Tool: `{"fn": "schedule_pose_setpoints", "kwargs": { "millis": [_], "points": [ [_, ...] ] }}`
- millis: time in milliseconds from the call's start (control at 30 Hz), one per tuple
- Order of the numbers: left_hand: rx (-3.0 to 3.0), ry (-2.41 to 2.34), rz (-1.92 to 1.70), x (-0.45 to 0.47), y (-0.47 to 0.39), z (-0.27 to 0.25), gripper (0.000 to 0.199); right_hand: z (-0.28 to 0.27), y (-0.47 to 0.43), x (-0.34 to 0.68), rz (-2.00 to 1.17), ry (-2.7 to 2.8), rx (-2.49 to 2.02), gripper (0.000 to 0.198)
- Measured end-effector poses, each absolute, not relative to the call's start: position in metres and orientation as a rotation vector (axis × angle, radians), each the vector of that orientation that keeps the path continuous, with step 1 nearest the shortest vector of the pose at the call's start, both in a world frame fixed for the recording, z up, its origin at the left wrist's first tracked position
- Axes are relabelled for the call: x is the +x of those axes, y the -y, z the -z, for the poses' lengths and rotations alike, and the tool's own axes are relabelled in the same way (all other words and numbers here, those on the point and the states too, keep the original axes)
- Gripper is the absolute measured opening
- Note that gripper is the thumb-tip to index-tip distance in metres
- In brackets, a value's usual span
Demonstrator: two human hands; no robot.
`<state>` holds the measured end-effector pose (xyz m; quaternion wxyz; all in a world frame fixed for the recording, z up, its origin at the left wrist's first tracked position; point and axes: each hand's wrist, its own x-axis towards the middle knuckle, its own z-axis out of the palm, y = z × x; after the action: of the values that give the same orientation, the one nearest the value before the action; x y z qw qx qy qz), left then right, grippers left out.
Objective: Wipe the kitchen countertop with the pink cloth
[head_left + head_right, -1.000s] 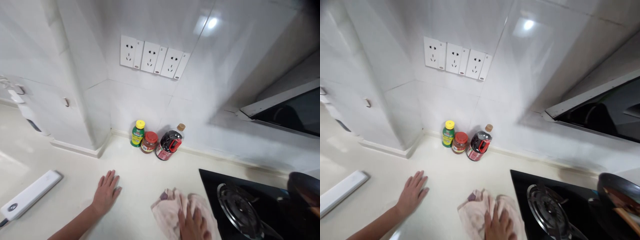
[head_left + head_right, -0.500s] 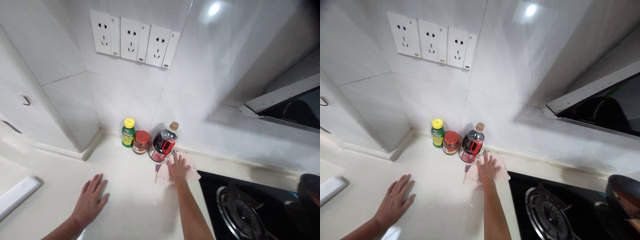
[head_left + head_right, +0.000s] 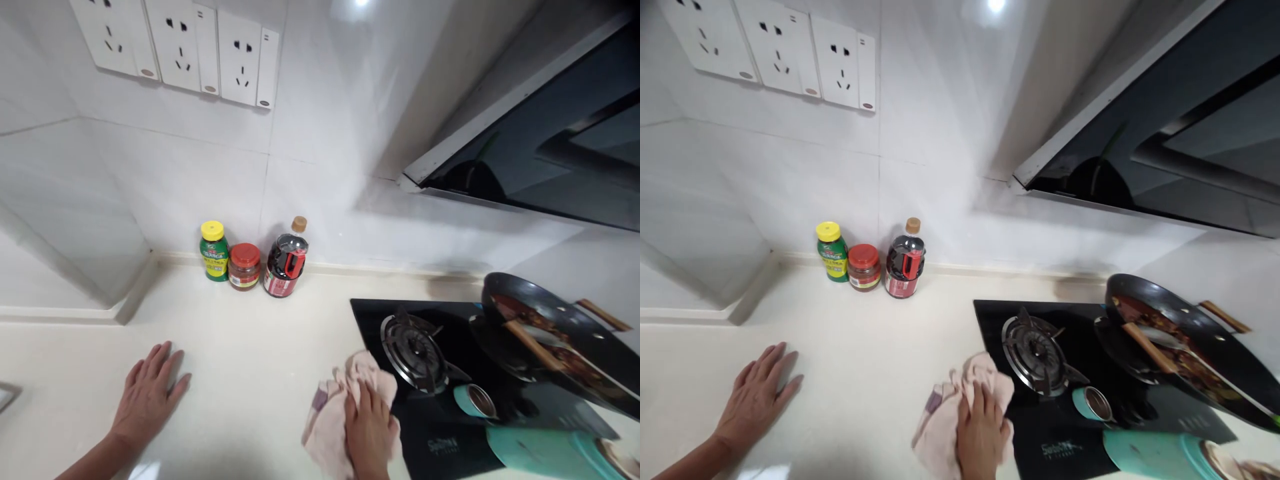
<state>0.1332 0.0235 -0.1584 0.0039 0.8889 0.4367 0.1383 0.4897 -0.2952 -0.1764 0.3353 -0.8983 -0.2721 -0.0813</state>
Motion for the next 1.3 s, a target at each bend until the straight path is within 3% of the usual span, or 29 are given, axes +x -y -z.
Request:
{"fn": "schedule_pose_setpoints", "kwargs": {
  "millis": [100,167,400,667,900,1300],
  "points": [
    [2.783,-1.367,-0.439,0.134,-0.023,0.161,0.06,0.181,0.32,0.48,0.324,0.764,-2.467,0.067],
    [2.773,-1.377,-0.416,0.134,-0.024,0.162,0.06,0.169,0.306,0.49,0.322,0.808,-2.42,0.065],
    [2.749,-1.405,-0.368,0.132,-0.025,0.16,0.059,0.098,0.154,0.624,0.355,0.678,-2.514,0.056],
    [2.804,-1.382,-0.358,0.131,-0.027,0.16,0.056,0.146,0.114,0.715,0.087,0.431,-2.711,0.064],
    [2.81,-1.378,-0.322,0.131,-0.028,0.156,0.058,0.162,0.142,0.641,0.204,0.82,-2.692,0.051],
    [2.772,-1.422,-0.267,0.143,-0.025,0.145,0.06,0.157,0.293,0.553,0.266,1.05,-2.83,0.049]
  ]
}}
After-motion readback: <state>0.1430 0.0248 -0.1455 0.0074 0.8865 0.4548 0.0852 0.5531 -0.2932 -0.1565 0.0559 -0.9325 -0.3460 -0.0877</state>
